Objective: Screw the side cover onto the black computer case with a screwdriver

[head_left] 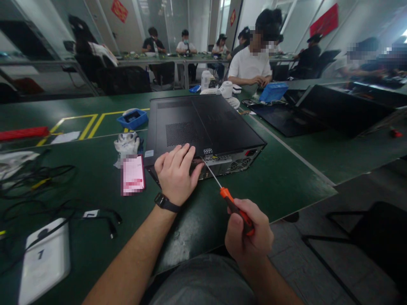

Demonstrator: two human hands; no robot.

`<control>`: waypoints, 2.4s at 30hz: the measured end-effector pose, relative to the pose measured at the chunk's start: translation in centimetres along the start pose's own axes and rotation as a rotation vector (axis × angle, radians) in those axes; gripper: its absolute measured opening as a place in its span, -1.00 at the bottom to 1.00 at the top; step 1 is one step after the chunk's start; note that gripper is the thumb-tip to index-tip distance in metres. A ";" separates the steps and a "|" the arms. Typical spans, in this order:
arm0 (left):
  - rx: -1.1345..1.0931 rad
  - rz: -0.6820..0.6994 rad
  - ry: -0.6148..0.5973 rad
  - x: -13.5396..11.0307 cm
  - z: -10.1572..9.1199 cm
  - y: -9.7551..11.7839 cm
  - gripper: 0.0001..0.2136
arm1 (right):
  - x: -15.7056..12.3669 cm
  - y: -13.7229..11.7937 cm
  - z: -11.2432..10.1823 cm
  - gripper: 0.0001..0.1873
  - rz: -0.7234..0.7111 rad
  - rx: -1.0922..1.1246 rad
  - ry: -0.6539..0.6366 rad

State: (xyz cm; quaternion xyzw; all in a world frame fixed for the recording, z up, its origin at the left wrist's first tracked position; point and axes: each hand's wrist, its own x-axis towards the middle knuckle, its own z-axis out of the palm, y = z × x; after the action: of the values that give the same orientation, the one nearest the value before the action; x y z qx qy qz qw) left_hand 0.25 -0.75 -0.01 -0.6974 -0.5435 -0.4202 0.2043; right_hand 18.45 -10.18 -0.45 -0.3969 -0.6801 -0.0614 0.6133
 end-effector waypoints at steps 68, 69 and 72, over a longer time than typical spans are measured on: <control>0.021 0.023 0.024 0.1 -0.1 0.0 -0.59 | 0.3 -0.2 -0.1 -0.66 -0.019 -0.034 -0.018; 0.022 0.024 0.025 0.1 -0.1 0.0 -0.59 | 0.3 -0.2 -0.1 -0.66 -0.015 -0.029 -0.018; 0.012 0.017 0.017 0.1 -0.1 0.0 -0.58 | 0.5 -0.2 -0.1 -0.62 -0.021 0.015 -0.030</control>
State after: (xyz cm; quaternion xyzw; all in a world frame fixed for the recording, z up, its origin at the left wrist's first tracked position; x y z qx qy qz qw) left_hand 0.22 -0.76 0.13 -0.6970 -0.5385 -0.4212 0.2166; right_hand 18.41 -10.16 0.11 -0.3858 -0.6938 -0.0567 0.6055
